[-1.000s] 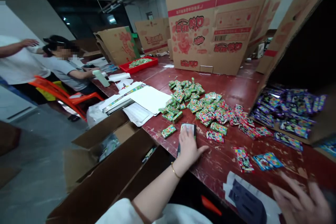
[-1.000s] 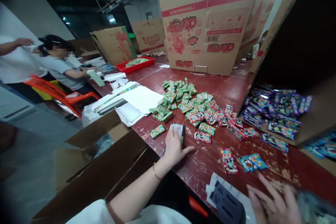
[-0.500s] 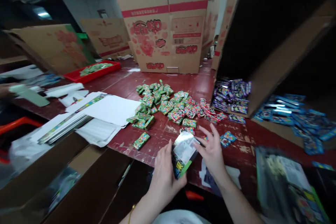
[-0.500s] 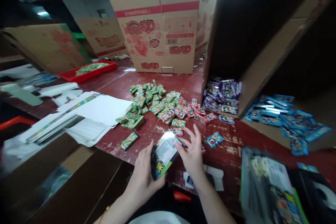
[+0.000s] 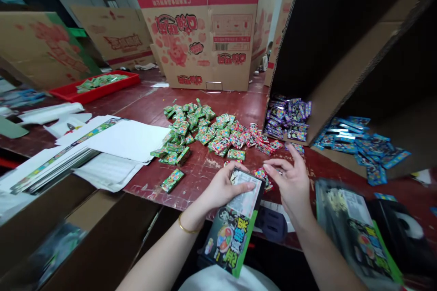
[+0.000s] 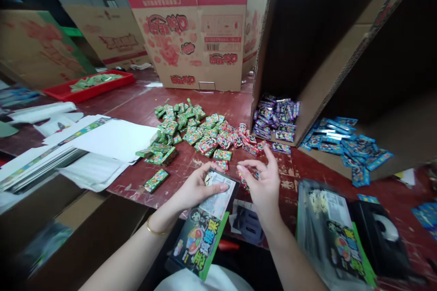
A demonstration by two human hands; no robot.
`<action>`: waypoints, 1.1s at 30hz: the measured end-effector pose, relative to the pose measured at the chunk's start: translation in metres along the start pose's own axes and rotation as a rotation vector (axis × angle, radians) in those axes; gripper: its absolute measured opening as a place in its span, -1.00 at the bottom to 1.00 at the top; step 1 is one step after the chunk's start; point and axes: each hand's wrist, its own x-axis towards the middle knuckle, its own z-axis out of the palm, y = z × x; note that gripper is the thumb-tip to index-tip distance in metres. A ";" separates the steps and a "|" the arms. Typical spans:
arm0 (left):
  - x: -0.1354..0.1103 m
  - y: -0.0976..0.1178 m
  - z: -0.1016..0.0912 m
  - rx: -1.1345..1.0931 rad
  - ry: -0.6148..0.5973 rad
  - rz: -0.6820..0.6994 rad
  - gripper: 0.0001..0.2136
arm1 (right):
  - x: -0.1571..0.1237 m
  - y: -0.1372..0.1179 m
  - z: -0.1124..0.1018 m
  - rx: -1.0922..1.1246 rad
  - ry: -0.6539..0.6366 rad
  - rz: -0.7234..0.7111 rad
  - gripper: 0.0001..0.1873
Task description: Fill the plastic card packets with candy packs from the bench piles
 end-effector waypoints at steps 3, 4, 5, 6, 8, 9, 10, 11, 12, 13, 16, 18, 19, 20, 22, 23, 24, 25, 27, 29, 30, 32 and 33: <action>0.001 0.003 0.001 0.003 -0.010 0.040 -0.62 | 0.004 -0.017 0.003 0.112 -0.065 0.116 -0.09; 0.002 0.004 0.002 0.004 -0.004 0.053 -0.61 | 0.004 -0.020 0.005 0.127 -0.082 0.143 -0.08; 0.002 0.006 0.002 0.007 0.001 0.058 -0.61 | 0.003 -0.021 0.007 0.130 -0.090 0.157 -0.07; 0.003 0.007 0.003 0.015 0.002 0.057 -0.61 | 0.002 -0.022 0.008 0.127 -0.090 0.162 -0.05; 0.003 0.009 0.004 0.049 -0.004 0.042 -0.60 | 0.000 -0.020 0.010 0.111 -0.093 0.155 -0.03; 0.004 0.010 0.005 0.073 -0.006 0.038 -0.60 | -0.001 -0.019 0.010 0.095 -0.097 0.146 -0.03; 0.004 0.011 0.006 0.098 -0.004 0.039 -0.60 | -0.002 -0.018 0.010 0.072 -0.099 0.133 -0.04; 0.005 0.011 0.006 0.122 0.001 0.046 -0.60 | -0.002 -0.017 0.009 0.045 -0.099 0.116 -0.06; 0.005 0.010 0.007 0.140 0.006 0.055 -0.60 | -0.002 -0.017 0.008 0.015 -0.095 0.094 -0.07; 0.006 0.010 0.007 0.151 0.010 0.063 -0.60 | -0.001 -0.017 0.006 -0.009 -0.090 0.073 -0.09; 0.007 0.008 0.007 0.155 0.005 0.069 -0.60 | 0.001 -0.017 0.002 -0.021 -0.105 0.042 -0.12; 0.007 0.008 0.007 0.155 0.001 0.069 -0.60 | 0.002 -0.018 0.001 -0.017 -0.134 0.034 -0.14; 0.007 0.008 0.008 0.158 0.001 0.071 -0.60 | 0.002 -0.018 0.001 -0.023 -0.147 0.026 -0.15; 0.007 0.009 0.008 0.161 0.001 0.075 -0.60 | 0.001 -0.017 0.001 -0.035 -0.156 0.013 -0.16; 0.007 0.010 0.009 0.168 -0.001 0.085 -0.60 | -0.001 -0.016 0.001 -0.070 -0.165 -0.017 -0.17; 0.007 0.011 0.010 0.171 -0.001 0.089 -0.60 | -0.002 -0.016 0.001 -0.088 -0.166 -0.032 -0.18; 0.007 0.011 0.010 0.174 0.001 0.094 -0.60 | -0.003 -0.015 0.002 -0.107 -0.163 -0.048 -0.19; 0.007 0.012 0.010 0.178 0.003 0.099 -0.60 | -0.004 -0.015 0.002 -0.126 -0.159 -0.064 -0.20; 0.008 0.012 0.011 0.192 0.001 0.105 -0.60 | -0.006 -0.014 0.002 -0.155 -0.152 -0.085 -0.21; 0.008 0.013 0.011 0.215 0.002 0.115 -0.59 | -0.005 -0.014 0.001 -0.161 -0.146 -0.079 -0.19; 0.008 0.013 0.012 0.228 0.010 0.127 -0.58 | -0.004 -0.014 0.001 -0.147 -0.144 -0.057 -0.16; 0.007 0.015 0.013 0.241 0.030 0.161 -0.55 | 0.001 -0.015 0.000 -0.067 -0.155 0.061 -0.13; 0.006 0.017 0.014 0.239 0.034 0.181 -0.53 | 0.004 -0.015 -0.001 -0.008 -0.173 0.169 -0.16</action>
